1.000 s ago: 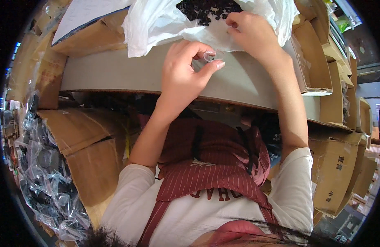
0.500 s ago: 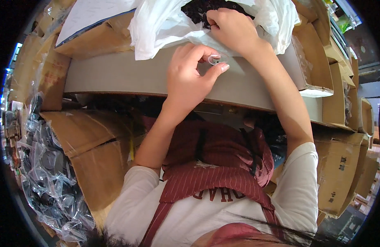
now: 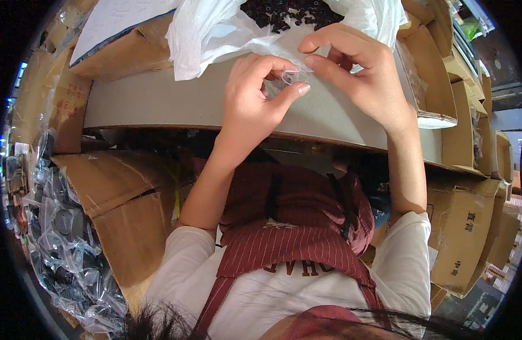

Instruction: The person takes small black fasteners from a bag and packs them into small plastic pouches by hand.

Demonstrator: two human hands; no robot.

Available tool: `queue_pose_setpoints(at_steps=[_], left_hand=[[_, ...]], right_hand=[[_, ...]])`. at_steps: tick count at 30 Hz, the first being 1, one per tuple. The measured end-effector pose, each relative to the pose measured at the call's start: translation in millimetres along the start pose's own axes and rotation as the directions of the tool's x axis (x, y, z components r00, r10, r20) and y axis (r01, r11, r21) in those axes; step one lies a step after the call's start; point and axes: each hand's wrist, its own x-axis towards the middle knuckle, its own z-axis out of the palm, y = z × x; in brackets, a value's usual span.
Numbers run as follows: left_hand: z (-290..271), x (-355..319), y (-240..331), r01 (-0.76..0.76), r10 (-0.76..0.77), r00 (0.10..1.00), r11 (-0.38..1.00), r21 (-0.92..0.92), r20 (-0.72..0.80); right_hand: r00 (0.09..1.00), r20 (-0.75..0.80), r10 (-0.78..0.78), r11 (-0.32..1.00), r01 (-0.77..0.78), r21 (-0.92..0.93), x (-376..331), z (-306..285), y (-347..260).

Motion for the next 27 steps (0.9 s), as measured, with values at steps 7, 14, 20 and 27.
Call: queue_pose_setpoints(at_steps=[7,14,20,27], left_hand=[[0.5,-2.6,3.5,0.048,-0.047,0.999,0.988,-0.145,0.009],[1.4,-9.6,6.6,0.198,-0.212,0.977,0.948,-0.25,-0.031],[3.8,-11.3,5.5,0.112,-0.117,0.993,0.982,-0.154,-0.028],[2.7,-14.1,7.6,0.015,-0.014,1.0,0.998,-0.059,0.024]], right_hand=[[0.942,0.016,-0.336,0.942,0.336,-0.016,-13.4,15.4,30.6],[0.998,-0.03,-0.062,0.977,0.067,0.202,-31.7,20.3,30.9],[0.989,-0.11,-0.096,0.974,0.116,0.195,-36.1,32.8,29.8],[0.985,-0.08,-0.154,0.974,0.165,0.154,-41.2,34.9,26.5]])
